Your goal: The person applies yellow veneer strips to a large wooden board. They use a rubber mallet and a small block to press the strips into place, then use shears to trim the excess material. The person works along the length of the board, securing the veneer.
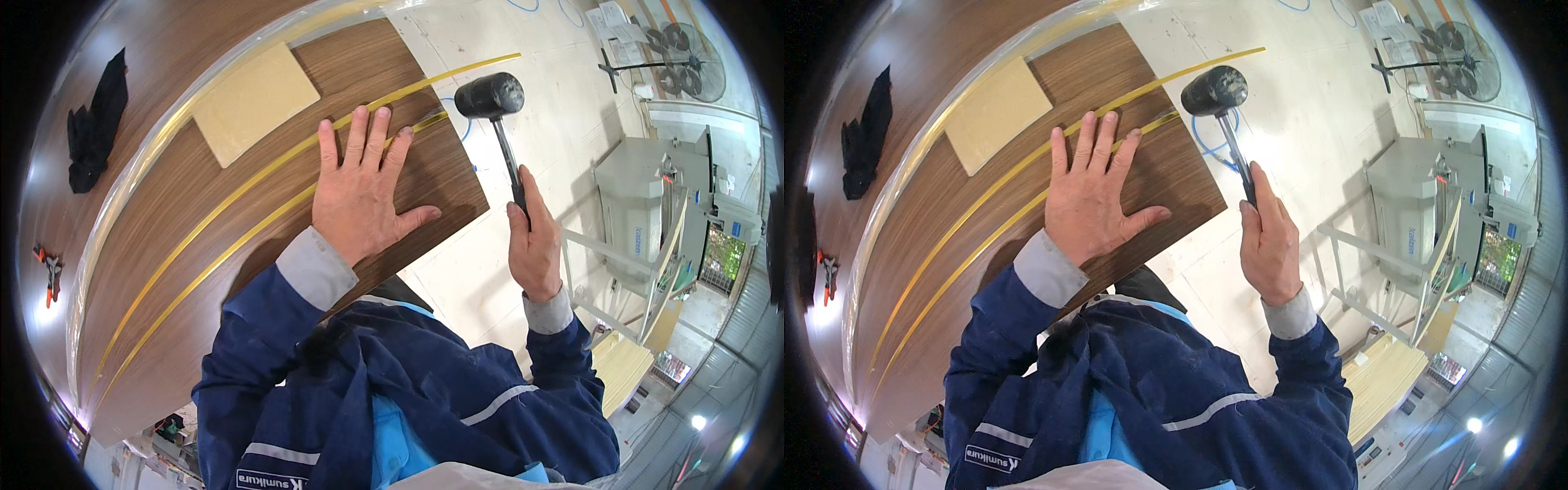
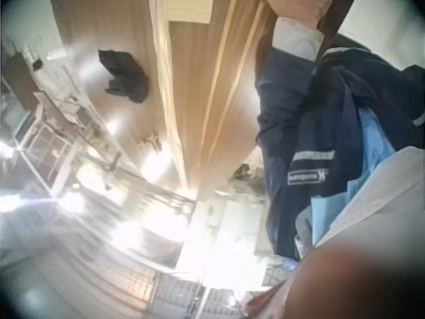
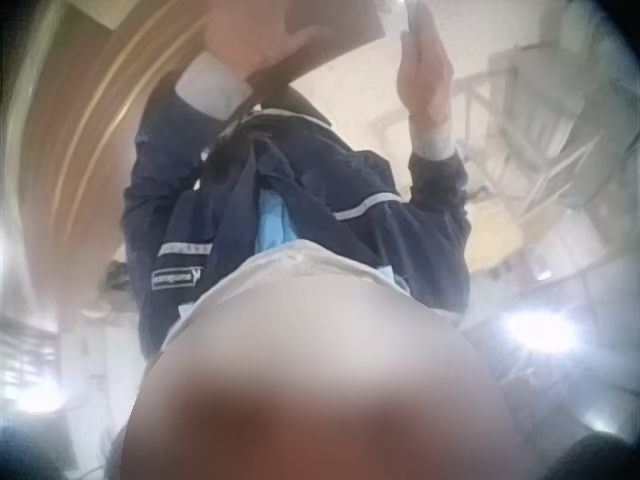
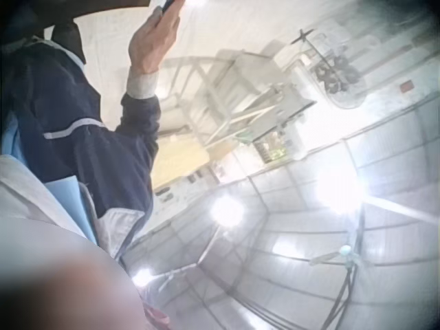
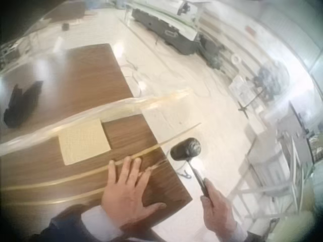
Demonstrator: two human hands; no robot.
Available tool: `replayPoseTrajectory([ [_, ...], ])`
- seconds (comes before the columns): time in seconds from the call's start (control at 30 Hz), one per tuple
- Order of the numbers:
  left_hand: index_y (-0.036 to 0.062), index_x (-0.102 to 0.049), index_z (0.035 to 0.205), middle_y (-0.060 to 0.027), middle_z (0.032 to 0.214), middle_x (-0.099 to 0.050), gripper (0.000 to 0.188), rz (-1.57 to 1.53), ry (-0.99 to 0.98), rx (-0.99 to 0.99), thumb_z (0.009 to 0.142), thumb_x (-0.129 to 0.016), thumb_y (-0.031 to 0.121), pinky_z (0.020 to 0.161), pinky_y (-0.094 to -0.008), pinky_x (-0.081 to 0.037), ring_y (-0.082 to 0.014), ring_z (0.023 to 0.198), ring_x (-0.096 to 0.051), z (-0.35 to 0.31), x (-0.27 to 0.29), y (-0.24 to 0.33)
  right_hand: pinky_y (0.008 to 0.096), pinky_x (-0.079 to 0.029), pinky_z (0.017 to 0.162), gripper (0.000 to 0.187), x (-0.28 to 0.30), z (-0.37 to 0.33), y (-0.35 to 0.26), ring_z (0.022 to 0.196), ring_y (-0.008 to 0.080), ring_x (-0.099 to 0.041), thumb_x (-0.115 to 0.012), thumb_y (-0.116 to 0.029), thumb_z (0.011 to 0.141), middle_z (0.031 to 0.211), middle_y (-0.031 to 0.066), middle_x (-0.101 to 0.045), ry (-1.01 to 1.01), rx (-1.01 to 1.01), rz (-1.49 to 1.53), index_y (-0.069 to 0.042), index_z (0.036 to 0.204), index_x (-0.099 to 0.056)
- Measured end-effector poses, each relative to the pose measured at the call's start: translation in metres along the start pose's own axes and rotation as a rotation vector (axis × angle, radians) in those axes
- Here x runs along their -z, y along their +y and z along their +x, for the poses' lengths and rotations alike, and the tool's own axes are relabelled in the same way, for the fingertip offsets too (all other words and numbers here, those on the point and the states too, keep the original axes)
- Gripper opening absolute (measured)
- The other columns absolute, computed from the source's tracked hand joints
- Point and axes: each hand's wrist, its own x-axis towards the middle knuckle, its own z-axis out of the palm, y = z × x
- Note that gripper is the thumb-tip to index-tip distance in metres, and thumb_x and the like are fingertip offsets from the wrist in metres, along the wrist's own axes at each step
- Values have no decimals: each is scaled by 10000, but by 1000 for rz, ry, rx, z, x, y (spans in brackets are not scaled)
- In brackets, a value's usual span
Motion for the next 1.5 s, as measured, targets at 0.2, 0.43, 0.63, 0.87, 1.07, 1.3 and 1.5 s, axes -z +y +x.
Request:
replayPoseTrajectory([
  [0.2, 122, -466, 1543, -189, 1631, -361, 1005, 13, -17, 7, 827, -553, 823, 1218, -694, -90, -393, 1552, -230, 3, 2, 3, 368, -517, 657, 499, 3, -12, 10, 701, 275, -641, -606, -8, 984, 863, 205, -653, -41, 56, -30, -50, 1478, -551],
  [0.43, 114, -490, 1523, -206, 1618, -375, 973, 16, -1, 15, 836, -561, 799, 1226, -679, -105, -400, 1545, -243, 4, 0, 2, 405, -521, 632, 531, 7, -8, 2, 674, 297, -635, -633, 2, 954, 812, 172, -634, 18, 90, 12, -132, 1466, -585],
  [0.63, 43, -536, 1469, -216, 1581, -420, 964, 13, 48, -63, 843, -581, 776, 1249, -622, -136, -394, 1522, -294, 2, 2, 0, 406, -511, 636, 529, 21, -2, -4, 651, 285, -611, -634, -39, 977, 798, 161, -625, -234, -73, -92, -140, 1491, -560],
  [0.87, 0, -504, 1486, -208, 1555, -455, 1056, 16, -86, -111, 817, -565, 816, 1263, -606, -119, -371, 1496, -350, -3, 13, 6, 356, -507, 680, 504, 22, -10, -2, 735, 246, -640, -604, 2, 988, 889, 183, -667, 84, 90, 110, -68, 1484, -553],
  [1.07, -36, -421, 1533, -228, 1603, -387, 1149, 221, -181, -163, 827, -458, 870, 1279, -578, -56, -380, 1525, -289, -3, 14, 10, 393, -499, 598, 497, 8, -11, 0, 649, 277, -620, -625, -9, 978, 827, 184, -654, -175, 54, -47, -59, 1468, -561],
  [1.3, -71, -375, 1526, -292, 1590, -355, 1219, -64, -70, -95, 757, -594, 849, 1273, -549, -140, -431, 1529, -256, -19, 4, 4, 401, -516, 641, 542, -2, -9, 3, 685, 315, -633, -617, -24, 985, 804, 184, -638, -167, 66, -65, -121, 1511, -529],
  [1.5, -85, -334, 1540, -317, 1608, -313, 1202, -19, -132, 165, 779, -652, 789, 1265, -543, -141, -462, 1539, -236, -108, 44, -19, 374, -543, 845, 495, 11, -9, 1, 966, 306, -706, -557, -23, 1021, 1099, 233, -702, -269, -23, 6, -30, 1513, -497],
])
